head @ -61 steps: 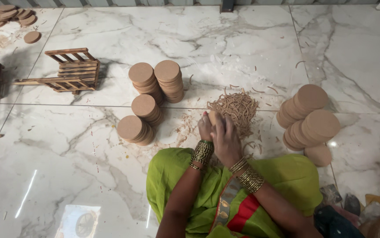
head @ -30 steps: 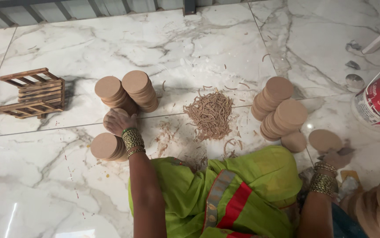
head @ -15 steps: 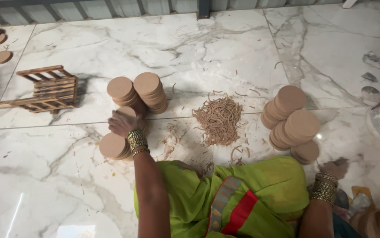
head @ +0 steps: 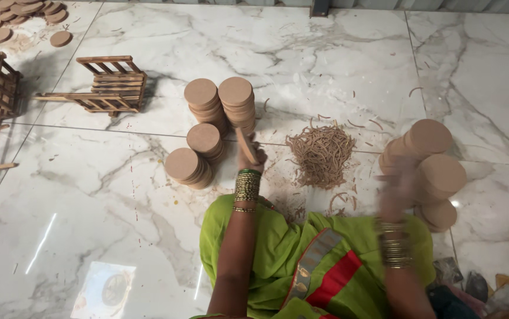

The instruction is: The person sits on the floor and stacks round wooden discs into tall piles, picking discs one at a time from loose piles and adding them to stacks on either side. Wood shavings and small wooden racks lie on the floor around the work area.

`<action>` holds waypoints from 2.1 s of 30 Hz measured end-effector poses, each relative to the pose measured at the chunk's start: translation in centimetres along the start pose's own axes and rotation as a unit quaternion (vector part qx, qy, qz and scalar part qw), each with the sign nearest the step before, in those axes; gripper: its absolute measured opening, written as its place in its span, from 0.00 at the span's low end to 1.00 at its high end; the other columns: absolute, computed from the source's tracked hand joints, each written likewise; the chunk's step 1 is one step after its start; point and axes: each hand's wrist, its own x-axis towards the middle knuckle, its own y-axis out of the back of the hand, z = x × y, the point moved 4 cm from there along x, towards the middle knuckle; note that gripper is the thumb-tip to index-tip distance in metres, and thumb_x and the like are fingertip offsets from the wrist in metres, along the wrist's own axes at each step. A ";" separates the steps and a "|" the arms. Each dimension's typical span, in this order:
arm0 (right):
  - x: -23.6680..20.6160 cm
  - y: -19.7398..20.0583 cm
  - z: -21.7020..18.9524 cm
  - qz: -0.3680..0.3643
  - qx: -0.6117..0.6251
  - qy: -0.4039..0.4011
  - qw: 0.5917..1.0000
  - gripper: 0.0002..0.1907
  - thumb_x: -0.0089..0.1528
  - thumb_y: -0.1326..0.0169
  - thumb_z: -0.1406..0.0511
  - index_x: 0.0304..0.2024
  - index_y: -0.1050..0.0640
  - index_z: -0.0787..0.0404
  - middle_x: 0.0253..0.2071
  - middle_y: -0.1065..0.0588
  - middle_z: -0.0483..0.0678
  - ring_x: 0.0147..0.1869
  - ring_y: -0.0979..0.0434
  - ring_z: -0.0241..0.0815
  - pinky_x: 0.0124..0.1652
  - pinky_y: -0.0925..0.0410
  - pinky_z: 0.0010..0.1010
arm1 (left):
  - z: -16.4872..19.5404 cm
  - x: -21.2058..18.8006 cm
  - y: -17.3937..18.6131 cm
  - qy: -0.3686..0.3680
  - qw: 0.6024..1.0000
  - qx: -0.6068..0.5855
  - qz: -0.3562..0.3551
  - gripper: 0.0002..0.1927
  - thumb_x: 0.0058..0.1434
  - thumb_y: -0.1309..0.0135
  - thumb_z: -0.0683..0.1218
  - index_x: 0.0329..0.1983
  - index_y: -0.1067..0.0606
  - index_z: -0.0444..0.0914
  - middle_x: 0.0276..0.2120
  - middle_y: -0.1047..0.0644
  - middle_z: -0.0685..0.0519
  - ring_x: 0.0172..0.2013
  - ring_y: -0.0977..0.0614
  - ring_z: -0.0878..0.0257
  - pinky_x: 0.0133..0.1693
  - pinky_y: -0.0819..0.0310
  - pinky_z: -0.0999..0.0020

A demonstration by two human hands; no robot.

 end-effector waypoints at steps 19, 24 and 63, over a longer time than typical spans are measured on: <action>-1.9 -21.2 -9.8 -0.372 -0.020 -0.030 0.927 0.29 0.70 0.49 0.61 0.72 0.35 0.64 0.68 0.29 0.57 0.71 0.27 0.50 0.67 0.34 0.39 | -7.2 -4.3 -2.7 -0.157 0.891 0.419 -0.080 0.21 0.76 0.63 0.47 0.59 0.27 0.28 0.42 0.19 0.44 0.37 0.18 0.59 0.39 0.20 0.68; -5.2 -20.7 -9.3 -0.208 -0.188 0.079 0.957 0.32 0.65 0.46 0.64 0.71 0.38 0.64 0.63 0.30 0.62 0.63 0.27 0.58 0.59 0.32 0.42 | -6.3 -5.1 -2.8 -0.469 0.509 0.718 -0.070 0.29 0.61 0.47 0.49 0.56 0.31 0.20 0.35 0.21 0.38 0.35 0.18 0.47 0.35 0.21 0.58; -0.3 19.4 7.9 0.317 -0.034 -0.256 0.912 0.15 0.61 0.42 0.74 0.51 0.24 0.72 0.44 0.22 0.58 0.38 0.20 0.51 0.34 0.24 0.42 | 10.2 3.7 -4.0 -0.204 0.300 0.852 0.377 0.62 0.44 0.31 0.71 0.77 0.43 0.42 0.67 0.36 0.40 0.66 0.34 0.42 0.68 0.45 0.42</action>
